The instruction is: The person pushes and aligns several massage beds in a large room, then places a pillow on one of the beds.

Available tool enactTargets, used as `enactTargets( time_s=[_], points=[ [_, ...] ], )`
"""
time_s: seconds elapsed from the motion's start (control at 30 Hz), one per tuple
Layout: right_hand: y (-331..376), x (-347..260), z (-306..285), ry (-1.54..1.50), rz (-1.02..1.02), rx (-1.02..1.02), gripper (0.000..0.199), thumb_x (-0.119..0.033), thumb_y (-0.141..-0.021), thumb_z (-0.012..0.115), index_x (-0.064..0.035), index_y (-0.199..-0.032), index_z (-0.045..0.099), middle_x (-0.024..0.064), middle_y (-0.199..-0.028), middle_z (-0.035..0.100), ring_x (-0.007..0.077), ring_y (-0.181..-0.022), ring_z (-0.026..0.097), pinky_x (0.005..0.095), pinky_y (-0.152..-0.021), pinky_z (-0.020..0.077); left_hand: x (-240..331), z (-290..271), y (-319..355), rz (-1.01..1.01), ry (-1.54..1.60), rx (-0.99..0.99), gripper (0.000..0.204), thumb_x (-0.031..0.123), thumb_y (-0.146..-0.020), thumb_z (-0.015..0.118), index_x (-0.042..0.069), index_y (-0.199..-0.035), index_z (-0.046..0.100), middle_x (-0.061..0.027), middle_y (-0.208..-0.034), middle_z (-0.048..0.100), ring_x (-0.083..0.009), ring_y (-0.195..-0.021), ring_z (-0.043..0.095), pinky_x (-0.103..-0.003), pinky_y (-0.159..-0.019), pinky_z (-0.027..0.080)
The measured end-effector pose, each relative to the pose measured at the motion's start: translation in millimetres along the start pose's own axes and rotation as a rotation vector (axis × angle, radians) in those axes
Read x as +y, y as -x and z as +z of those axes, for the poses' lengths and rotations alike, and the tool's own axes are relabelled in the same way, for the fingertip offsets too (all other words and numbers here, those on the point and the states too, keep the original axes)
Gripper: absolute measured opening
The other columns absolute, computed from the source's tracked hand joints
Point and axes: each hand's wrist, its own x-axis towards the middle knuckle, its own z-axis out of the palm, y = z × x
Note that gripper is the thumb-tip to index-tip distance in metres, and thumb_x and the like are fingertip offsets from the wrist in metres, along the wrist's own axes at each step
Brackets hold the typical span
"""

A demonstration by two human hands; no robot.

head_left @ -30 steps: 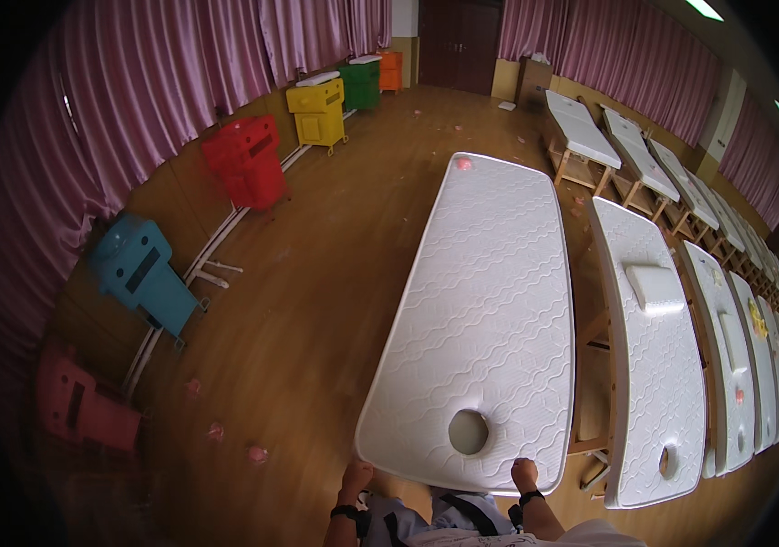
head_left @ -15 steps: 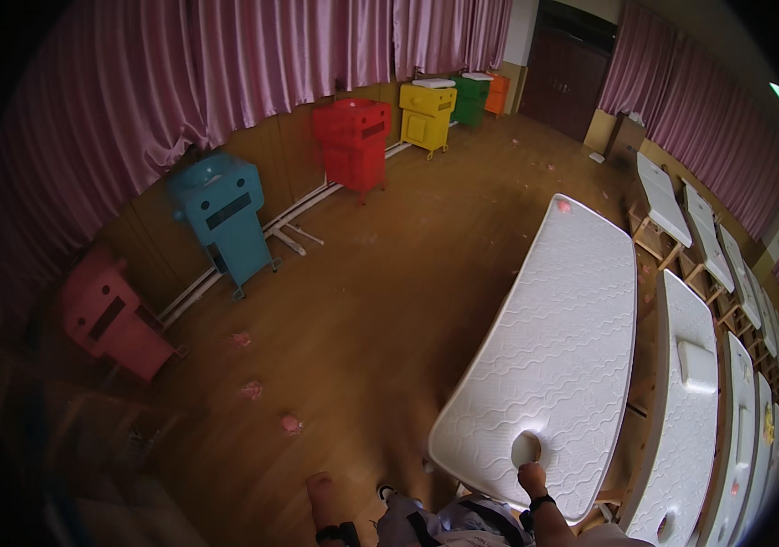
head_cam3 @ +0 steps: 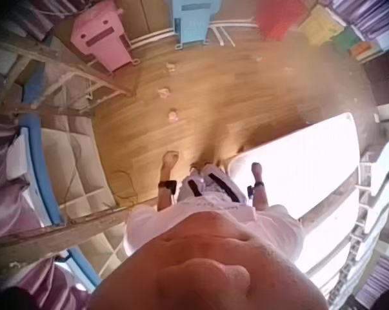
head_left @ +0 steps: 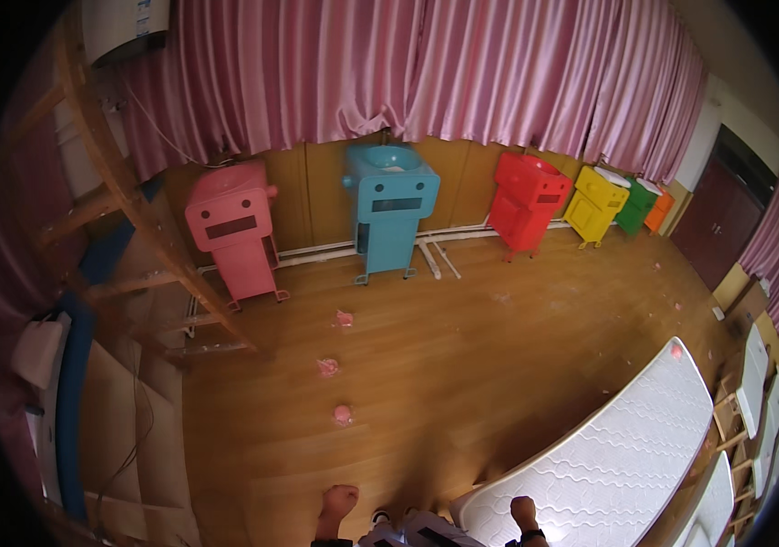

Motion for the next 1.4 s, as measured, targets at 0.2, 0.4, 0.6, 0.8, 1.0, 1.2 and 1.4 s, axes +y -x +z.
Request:
enactTargets(
  time_s=[0.2, 0.4, 0.6, 0.8, 1.0, 1.2, 1.4],
  points=[
    [-66.9, -27.9, -13.1, -0.550, 0.191, 0.006, 0.019, -0.013, -0.071, 0.048, -0.0021, -0.061, 0.060, 0.0198, -0.069, 0.060, 0.0391, -0.065, 0.057, 0.0455, -0.062, 0.0473, -3.8, -1.4, 3.1, -0.082, -0.078, -0.075, 0.010, 0.019, -0.065, 0.053, 0.018, -0.066, 0.063, -0.0070, -0.068, 0.061, -0.0288, -0.064, 0.060, -0.039, -0.058, 0.048],
    [-125.4, -22.2, 18.2, -0.695, 0.345, -0.134, 0.023, -0.016, -0.076, 0.048, -0.0004, -0.078, 0.065, 0.0230, -0.084, 0.062, 0.0391, -0.082, 0.059, 0.0450, -0.070, 0.0482, 23.9, -25.3, -51.2, -0.032, -0.376, -0.120, 0.013, 0.023, -0.068, 0.052, 0.016, -0.068, 0.063, -0.0080, -0.070, 0.061, -0.0292, -0.069, 0.060, -0.040, -0.060, 0.048],
    [-129.7, 26.2, 91.8, -0.354, 0.269, -0.169, 0.021, -0.008, -0.076, 0.047, -0.0035, -0.076, 0.067, 0.0134, -0.085, 0.066, 0.0280, -0.078, 0.064, 0.0365, -0.066, 0.0500, 133.3, -44.1, -180.5, 0.150, -0.360, -0.281, 0.011, 0.020, -0.068, 0.052, 0.015, -0.067, 0.062, -0.0093, -0.069, 0.060, -0.0296, -0.066, 0.058, -0.038, -0.056, 0.046],
    [-117.4, -27.4, 24.5, -0.894, 0.643, -0.272, 0.026, -0.013, -0.077, 0.044, 0.0016, -0.080, 0.065, 0.0241, -0.091, 0.061, 0.0366, -0.090, 0.058, 0.0414, -0.079, 0.0471, 160.3, -57.7, -236.2, 0.210, -0.527, -0.300, 0.008, 0.018, -0.066, 0.054, 0.015, -0.066, 0.061, -0.0079, -0.068, 0.060, -0.0290, -0.065, 0.059, -0.038, -0.056, 0.045],
    [-78.7, 20.8, 159.7, -1.013, 0.655, -0.323, 0.017, -0.015, -0.074, 0.046, -0.0024, -0.070, 0.057, 0.0167, -0.070, 0.054, 0.0289, -0.064, 0.053, 0.0382, -0.056, 0.0421, 190.8, -1.0, -349.9, 0.389, -0.430, -0.371, 0.010, 0.019, -0.064, 0.055, 0.013, -0.065, 0.063, -0.0118, -0.068, 0.059, -0.0319, -0.066, 0.058, -0.042, -0.058, 0.046],
    [-106.8, 63.1, 119.7, -1.777, 0.940, -0.724, 0.027, -0.013, -0.073, 0.039, -0.0167, -0.052, 0.023, -0.0006, -0.047, 0.021, 0.0140, -0.035, 0.020, 0.0306, -0.035, 0.0169, 238.6, -24.7, -441.9, 0.481, -0.241, -0.236, 0.007, 0.010, -0.060, 0.052, 0.007, -0.058, 0.058, -0.0130, -0.059, 0.055, -0.0289, -0.056, 0.055, -0.037, -0.050, 0.041],
    [-128.4, 89.0, 30.7, -1.785, 1.182, -0.518, 0.031, -0.010, -0.081, 0.034, -0.0165, -0.053, 0.021, -0.0016, -0.045, 0.020, 0.0138, -0.033, 0.020, 0.0315, -0.033, 0.0186, 291.7, -3.4, -517.8, 0.341, 0.120, -0.219, 0.008, 0.003, -0.059, 0.046, 0.003, -0.054, 0.053, -0.0114, -0.051, 0.050, -0.0216, -0.050, 0.051, -0.031, -0.046, 0.036]
  ],
)
